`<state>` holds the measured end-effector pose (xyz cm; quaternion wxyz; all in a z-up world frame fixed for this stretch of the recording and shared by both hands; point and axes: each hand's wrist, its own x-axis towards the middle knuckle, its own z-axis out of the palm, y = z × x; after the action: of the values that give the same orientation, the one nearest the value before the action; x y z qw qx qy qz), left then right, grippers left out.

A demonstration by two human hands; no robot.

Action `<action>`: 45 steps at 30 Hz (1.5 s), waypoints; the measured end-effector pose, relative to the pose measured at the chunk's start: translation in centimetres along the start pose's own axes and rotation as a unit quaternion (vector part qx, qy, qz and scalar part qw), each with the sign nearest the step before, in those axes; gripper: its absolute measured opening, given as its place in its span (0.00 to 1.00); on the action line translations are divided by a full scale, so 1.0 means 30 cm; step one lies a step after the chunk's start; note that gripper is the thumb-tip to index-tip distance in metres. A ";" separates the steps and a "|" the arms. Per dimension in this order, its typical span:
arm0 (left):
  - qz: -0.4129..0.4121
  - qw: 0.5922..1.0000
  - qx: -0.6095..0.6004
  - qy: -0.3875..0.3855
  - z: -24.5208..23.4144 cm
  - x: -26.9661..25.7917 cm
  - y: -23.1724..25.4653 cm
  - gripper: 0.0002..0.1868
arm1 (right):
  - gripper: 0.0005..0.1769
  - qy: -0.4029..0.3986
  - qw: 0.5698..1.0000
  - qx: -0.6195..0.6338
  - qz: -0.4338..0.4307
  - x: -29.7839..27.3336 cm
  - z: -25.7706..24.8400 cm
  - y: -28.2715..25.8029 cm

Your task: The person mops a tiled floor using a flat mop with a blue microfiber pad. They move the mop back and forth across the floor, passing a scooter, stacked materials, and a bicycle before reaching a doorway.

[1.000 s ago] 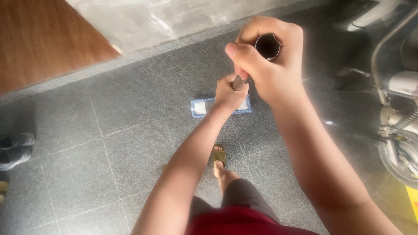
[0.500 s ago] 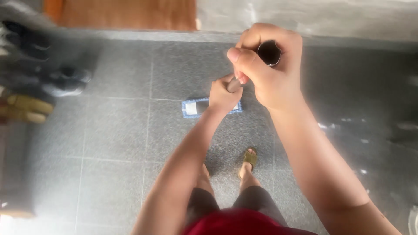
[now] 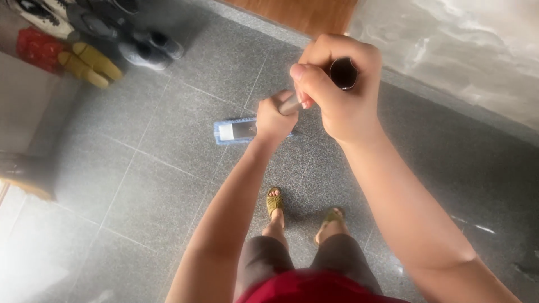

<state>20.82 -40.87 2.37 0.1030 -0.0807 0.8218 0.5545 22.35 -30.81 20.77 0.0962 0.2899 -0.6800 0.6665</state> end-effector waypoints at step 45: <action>0.153 0.957 -0.009 -0.248 0.860 0.622 0.578 0.07 | 0.13 0.227 0.954 -0.185 0.060 0.226 -0.962 0.167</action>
<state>0.59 -10.82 3.68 0.2164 0.1854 0.7680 0.5736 6.83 -5.12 22.71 0.2595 0.0665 -0.7678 0.5820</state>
